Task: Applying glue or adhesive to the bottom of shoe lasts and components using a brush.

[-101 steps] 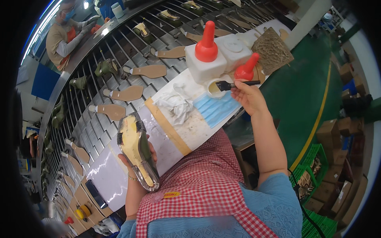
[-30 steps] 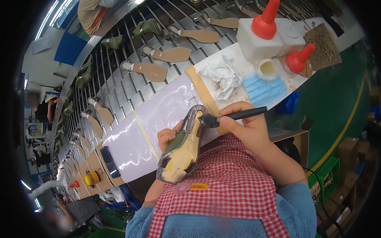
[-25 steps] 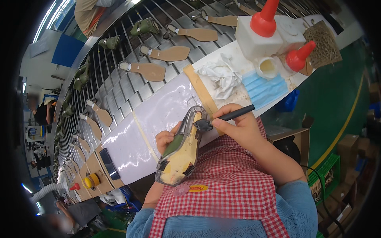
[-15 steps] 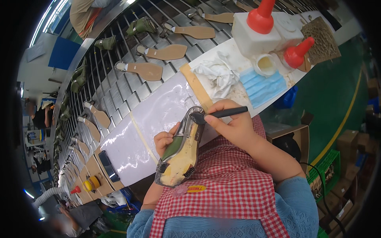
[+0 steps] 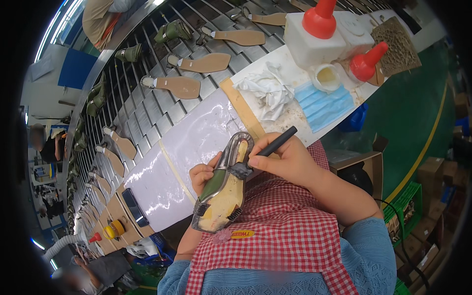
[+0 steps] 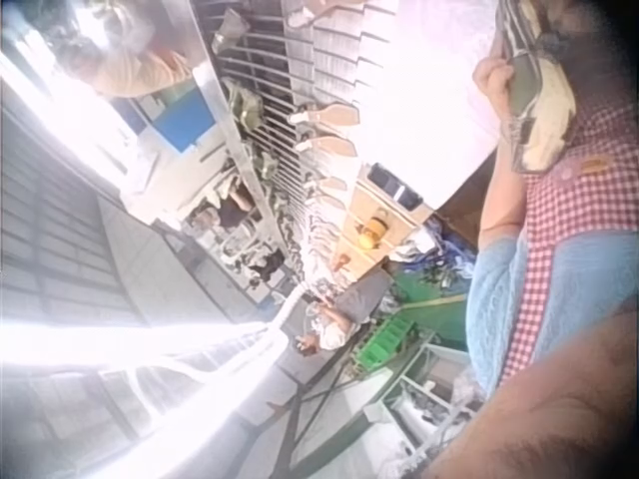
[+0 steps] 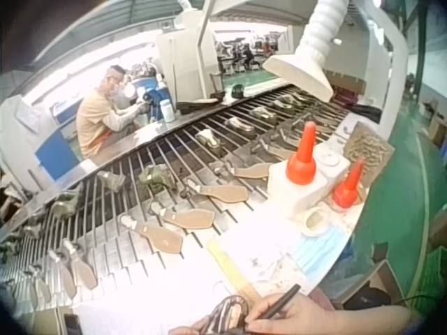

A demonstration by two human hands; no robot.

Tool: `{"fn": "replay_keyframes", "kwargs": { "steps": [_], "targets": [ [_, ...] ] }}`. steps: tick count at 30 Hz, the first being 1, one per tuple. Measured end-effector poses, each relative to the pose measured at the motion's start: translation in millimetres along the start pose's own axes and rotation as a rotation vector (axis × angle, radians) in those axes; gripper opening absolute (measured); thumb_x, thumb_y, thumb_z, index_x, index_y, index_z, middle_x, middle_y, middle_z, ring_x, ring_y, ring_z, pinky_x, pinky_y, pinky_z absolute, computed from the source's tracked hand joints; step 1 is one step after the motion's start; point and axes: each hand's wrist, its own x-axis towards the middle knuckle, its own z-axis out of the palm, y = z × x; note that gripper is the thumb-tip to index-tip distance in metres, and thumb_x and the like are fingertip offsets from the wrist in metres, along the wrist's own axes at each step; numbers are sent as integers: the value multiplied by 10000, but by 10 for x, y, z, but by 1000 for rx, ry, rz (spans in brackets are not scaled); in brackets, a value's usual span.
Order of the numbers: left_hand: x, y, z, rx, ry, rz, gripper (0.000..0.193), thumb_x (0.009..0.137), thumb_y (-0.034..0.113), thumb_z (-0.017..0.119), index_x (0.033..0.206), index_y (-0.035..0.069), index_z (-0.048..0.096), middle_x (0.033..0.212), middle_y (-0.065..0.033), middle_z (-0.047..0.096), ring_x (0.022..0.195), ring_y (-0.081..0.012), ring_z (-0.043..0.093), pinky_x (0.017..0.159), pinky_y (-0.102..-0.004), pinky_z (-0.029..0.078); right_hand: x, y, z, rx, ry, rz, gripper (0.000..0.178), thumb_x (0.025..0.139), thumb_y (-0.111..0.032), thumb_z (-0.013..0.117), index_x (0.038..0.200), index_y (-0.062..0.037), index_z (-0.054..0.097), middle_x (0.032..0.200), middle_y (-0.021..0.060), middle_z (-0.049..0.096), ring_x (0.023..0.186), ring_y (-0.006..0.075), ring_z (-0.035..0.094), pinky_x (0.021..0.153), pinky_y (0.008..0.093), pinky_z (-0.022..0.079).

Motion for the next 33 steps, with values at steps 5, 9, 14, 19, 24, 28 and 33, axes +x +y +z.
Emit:
{"fn": "replay_keyframes", "kwargs": {
  "steps": [5, 9, 14, 19, 24, 28, 33],
  "targets": [
    [48, 22, 23, -65, 24, 5, 339, 725, -159, 661, 951, 10, 473, 1014, -92, 389, 1175, -456, 498, 970, -423, 491, 30, 66, -18, -372, 146, -316, 121, 799, -5, 680, 902, -2, 616, 919, 80, 624, 849, 125, 589, 752, 246, 462],
    [57, 18, -29, 37, -8, -12, 420, 686, -142, 711, 958, 17, 433, 1003, -94, 377, 1141, -454, 523, 982, -460, 477, 1, -23, 87, -440, 94, -406, 129, 766, -57, 719, 855, -29, 629, 825, 79, 616, 776, 151, 597, 704, 269, 461],
    [256, 156, -104, 123, -21, 23, 542, 657, -33, 798, 1047, 43, 430, 1043, -102, 410, 1063, -378, 588, 967, -459, 482, 4, -165, 95, 152, 74, -38, 122, 807, -32, 681, 911, -13, 622, 893, 55, 643, 834, 125, 587, 758, 258, 464],
    [881, 525, -169, -657, 198, -620, 948, 667, 257, 852, 1399, 66, 282, 1225, -76, 506, 1166, -252, 512, 1014, -399, 416, -54, -357, -105, 273, 158, -246, 150, 801, -43, 668, 930, -1, 605, 938, 115, 645, 933, 187, 590, 879, 323, 432],
    [1778, 188, -419, -818, 134, -546, 725, 827, 478, 649, 1368, 78, 377, 1293, -73, 506, 1189, -272, 494, 1037, -456, 387, -126, -472, -247, 276, 159, -342, 166, 791, -63, 680, 911, 8, 592, 951, 150, 639, 941, 221, 593, 900, 344, 428],
    [2730, -200, -465, -829, 216, -419, 441, 880, 315, 629, 1259, 117, 523, 1245, -25, 575, 1198, -234, 502, 1070, -433, 349, -82, -570, -371, 261, 185, -351, 192, 771, -78, 702, 896, 15, 591, 928, 160, 633, 932, 230, 594, 878, 347, 443],
    [4084, -845, -344, -508, 69, -413, 387, 798, 14, 654, 1159, 69, 528, 1115, -59, 608, 1080, -209, 566, 986, -378, 420, 133, -677, -623, 262, 191, -335, 222, 761, -90, 721, 912, 16, 598, 946, 163, 626, 942, 239, 593, 879, 350, 447]
  ]
}}
